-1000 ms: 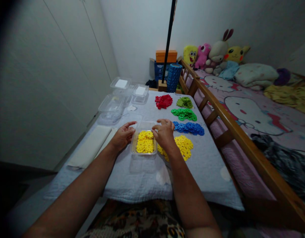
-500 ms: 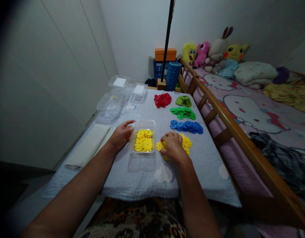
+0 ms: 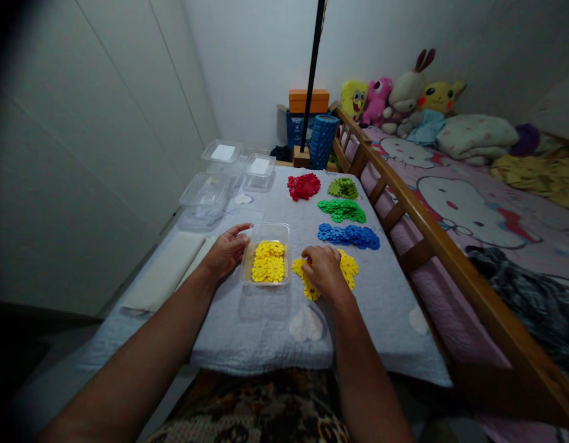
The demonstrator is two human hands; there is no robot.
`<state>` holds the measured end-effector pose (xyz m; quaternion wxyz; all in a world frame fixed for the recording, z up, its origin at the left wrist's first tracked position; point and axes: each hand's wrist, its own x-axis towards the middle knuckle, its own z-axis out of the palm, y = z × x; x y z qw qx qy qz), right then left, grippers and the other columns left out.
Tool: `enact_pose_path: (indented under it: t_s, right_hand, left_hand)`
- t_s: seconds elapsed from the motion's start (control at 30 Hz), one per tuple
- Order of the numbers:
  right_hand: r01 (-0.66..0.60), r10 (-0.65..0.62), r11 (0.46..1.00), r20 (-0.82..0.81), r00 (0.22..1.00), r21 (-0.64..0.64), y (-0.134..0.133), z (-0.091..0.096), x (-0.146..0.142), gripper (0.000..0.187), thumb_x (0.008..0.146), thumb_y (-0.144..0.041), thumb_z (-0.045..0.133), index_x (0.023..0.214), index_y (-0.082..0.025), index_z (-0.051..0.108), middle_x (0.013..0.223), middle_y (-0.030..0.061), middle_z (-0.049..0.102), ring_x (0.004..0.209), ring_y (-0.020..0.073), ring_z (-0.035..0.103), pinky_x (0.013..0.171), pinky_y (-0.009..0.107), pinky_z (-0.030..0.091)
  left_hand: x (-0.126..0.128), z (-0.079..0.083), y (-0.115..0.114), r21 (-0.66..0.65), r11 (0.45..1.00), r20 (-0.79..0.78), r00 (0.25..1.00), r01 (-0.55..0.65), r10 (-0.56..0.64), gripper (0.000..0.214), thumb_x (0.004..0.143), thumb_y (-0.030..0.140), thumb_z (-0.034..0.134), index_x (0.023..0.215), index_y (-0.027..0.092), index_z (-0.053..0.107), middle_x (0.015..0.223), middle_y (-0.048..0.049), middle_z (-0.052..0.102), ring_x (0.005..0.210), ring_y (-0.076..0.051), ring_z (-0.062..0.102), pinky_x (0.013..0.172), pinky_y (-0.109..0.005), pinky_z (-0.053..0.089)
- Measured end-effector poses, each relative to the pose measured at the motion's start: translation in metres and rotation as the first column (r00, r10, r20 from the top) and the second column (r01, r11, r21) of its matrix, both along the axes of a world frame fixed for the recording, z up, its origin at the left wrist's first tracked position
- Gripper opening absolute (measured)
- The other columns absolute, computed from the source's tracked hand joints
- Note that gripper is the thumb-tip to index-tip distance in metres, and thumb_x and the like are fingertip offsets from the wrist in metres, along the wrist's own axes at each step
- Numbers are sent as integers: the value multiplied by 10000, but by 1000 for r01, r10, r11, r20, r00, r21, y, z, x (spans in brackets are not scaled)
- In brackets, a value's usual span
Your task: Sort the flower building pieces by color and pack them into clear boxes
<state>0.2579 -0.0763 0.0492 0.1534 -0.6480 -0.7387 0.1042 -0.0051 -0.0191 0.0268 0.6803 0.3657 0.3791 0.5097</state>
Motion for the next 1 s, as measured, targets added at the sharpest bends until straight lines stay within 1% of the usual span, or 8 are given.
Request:
enact_pose_path:
  t_s: [0.13,0.23,0.33,0.5,0.63,0.77,0.87,1.0]
  right_hand:
    - [9,-3,999,-153,988,39,-1,9,4,124,843,-183,628,923,-218,716,896,39,742,918,227,626,884,372,388]
    - [46,-4,990,-313,950,130,-1,21,3,95,862,-220,603,866,-224,698,930,44,746,947,232,637,899,373,416]
    - [48,48,975,-416,908,217,0,33,-10,94,879,-244,602,867,-232,695,939,40,747,959,232,640,940,382,426]
    - [-114,174,975,-335,926,191,-1,41,-47,90,870,-176,660,878,-248,713,905,17,743,969,222,633,1078,471,342]
    - [-191,211,975,-213,954,111,1,34,-71,123,877,-149,680,905,-261,722,924,13,733,1023,219,616,1171,584,195]
    - [-241,248,968,-112,962,73,4,23,-82,172,871,-136,688,960,-275,736,911,11,731,1046,223,602,1182,628,136]
    - [-235,248,966,-123,961,111,5,21,-79,183,888,-144,662,979,-285,736,958,19,745,1066,228,605,1186,630,133]
    - [-99,145,975,-231,962,198,10,27,-54,172,915,-169,601,980,-265,728,1044,42,761,1083,242,616,1166,570,217]
  left_hand:
    - [0,0,-1,-3,1000,6,1000,-8,8,584,619,262,872,1149,182,642,596,106,455,471,-54,413,448,-172,334]
    - [0,0,-1,-14,1000,6,1000,-14,15,592,611,260,874,1149,181,641,598,107,457,473,-57,422,453,-176,352]
    - [0,1,-1,-16,1000,6,1000,-13,13,606,600,270,880,1150,179,641,613,100,481,476,-60,438,450,-180,356]
    - [0,2,-1,-18,1000,18,1000,-14,14,611,592,265,881,1145,182,635,617,97,495,487,-64,457,465,-181,366]
    - [1,2,-1,-15,1000,24,1000,-6,6,598,610,271,874,1149,182,633,599,102,484,468,-60,436,452,-177,348]
    - [1,4,-3,-3,1000,29,1000,-4,4,587,611,266,876,1139,177,637,588,108,465,468,-57,427,457,-176,354]
    - [1,5,-4,-7,1000,24,1000,-3,3,573,611,259,872,1130,179,643,580,112,452,468,-57,425,463,-177,363]
    - [0,5,-3,-18,1000,13,1000,-6,6,587,602,262,875,1135,185,644,587,110,448,476,-61,434,463,-180,358]
